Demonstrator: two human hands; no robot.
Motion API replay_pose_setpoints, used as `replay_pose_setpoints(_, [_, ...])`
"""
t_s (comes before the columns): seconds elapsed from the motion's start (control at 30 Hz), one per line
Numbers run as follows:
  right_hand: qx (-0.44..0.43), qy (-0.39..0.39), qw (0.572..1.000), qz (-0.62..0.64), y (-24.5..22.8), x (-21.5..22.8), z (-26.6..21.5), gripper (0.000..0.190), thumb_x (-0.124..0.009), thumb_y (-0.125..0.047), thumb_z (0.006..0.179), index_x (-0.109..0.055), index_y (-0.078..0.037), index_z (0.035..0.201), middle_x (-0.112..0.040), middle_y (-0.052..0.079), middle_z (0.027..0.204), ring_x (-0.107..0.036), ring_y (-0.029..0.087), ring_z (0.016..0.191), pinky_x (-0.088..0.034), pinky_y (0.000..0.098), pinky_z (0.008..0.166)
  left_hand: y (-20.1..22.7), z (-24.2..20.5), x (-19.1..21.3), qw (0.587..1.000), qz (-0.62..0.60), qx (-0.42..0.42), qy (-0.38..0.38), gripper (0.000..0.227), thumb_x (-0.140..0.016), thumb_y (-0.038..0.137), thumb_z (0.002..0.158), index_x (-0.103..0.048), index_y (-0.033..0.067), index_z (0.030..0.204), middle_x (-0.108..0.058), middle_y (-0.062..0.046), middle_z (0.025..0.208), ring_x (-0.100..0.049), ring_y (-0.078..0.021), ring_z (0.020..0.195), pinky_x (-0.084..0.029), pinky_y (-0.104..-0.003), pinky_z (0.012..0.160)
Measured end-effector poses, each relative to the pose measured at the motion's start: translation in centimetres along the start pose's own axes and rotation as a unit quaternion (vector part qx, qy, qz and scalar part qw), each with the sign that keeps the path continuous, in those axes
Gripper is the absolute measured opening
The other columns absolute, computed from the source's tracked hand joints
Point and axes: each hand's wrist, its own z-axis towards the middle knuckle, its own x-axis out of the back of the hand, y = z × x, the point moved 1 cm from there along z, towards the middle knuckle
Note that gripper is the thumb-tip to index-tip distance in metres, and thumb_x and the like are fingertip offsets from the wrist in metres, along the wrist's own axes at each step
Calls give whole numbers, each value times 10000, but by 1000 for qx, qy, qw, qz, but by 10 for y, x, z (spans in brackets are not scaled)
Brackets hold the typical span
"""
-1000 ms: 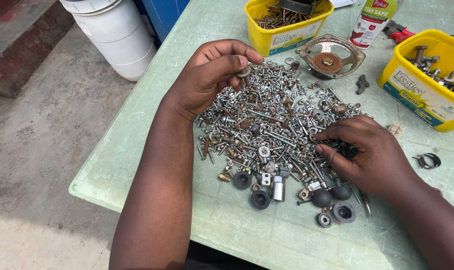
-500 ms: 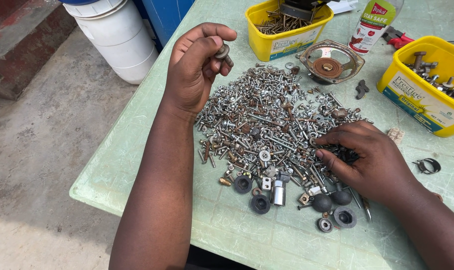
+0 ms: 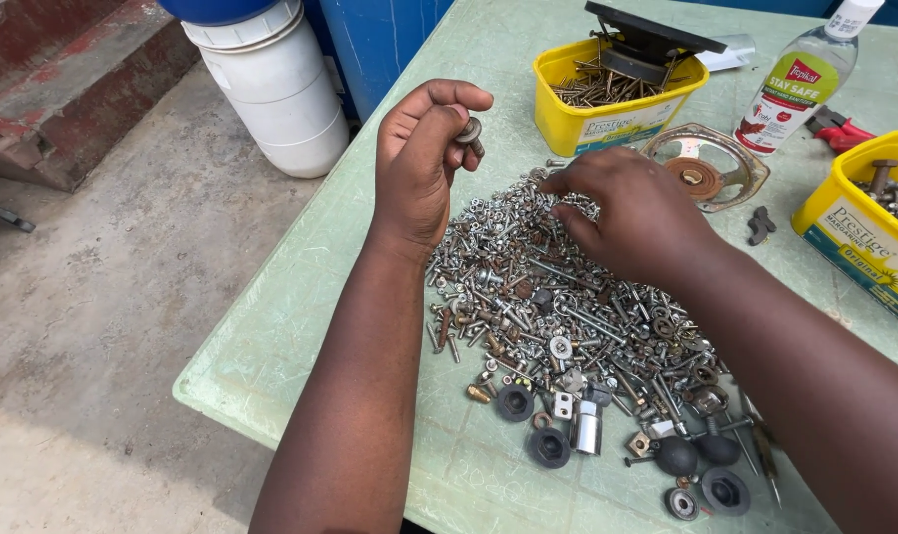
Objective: The person sorts a mixed pile of metal fasteners on a table, picking up individual screws, nuts, and washers, inspecting them, and placing some into a yellow container. The hands repeatedly sift through the pile and handle items one at a time.
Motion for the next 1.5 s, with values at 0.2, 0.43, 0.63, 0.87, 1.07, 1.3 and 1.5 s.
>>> replay_pose_setpoints(0.2, [-126,-97,987,33,41,-6,36,422,-623,-231,929,-667,-253,1347,-630,58,1429,-572,338,1290,-442,491,1043,1,-3,-8,998,44,-13,46,224,-533,115,861,-752,70,884,-590,-7,717,-446,-86,581,-438,-235,569])
replay_pose_setpoints(0.43, [-87,-158,984,9,43,-18,23,585,-640,-259,898,-535,-176,1468,-561,119,1490,-530,354,1343,-425,512,1064,-2,-2,-11,997,37,-8,63,224,-537,125,844,-750,62,868,-534,-7,645,-433,-89,564,-410,-232,545])
replay_pose_setpoints(0.63, [-115,-162,980,12,44,-20,14,643,-669,-350,898,-500,-147,1485,-540,125,1511,-514,358,1358,-411,496,1085,-5,-2,-14,998,40,-6,52,227,-532,109,829,-750,60,869,-549,24,628,-409,-72,562,-393,-238,536])
replay_pose_setpoints(0.87, [14,-118,992,48,32,-17,-23,497,-559,-226,930,-579,-78,1404,-527,162,1511,-509,367,1354,-392,523,1097,-3,-2,-14,997,41,1,61,230,-532,118,826,-752,64,862,-526,22,633,-420,-77,558,-390,-231,533])
replay_pose_setpoints(1.07, [47,-135,985,100,7,-2,-57,440,-517,-240,963,-622,-89,1363,-536,167,1501,-502,356,1381,-399,494,1092,-6,-3,-17,998,46,-1,46,238,-526,113,818,-752,57,864,-527,22,628,-401,-69,560,-396,-237,541])
replay_pose_setpoints(1.3, [49,-140,980,132,1,5,-71,467,-540,-225,960,-596,-107,1408,-521,156,1525,-476,336,1414,-396,468,1097,-9,-4,-17,997,59,25,35,241,-530,105,818,-758,51,872,-528,7,612,-409,-73,550,-401,-237,537])
replay_pose_setpoints(1.5, [56,-135,979,140,3,10,-83,453,-533,-282,981,-598,-104,1392,-565,135,1492,-531,324,1376,-420,454,1085,-11,-4,-17,996,77,27,26,231,-533,116,833,-754,60,870,-602,2,662,-429,-69,553,-424,-232,538])
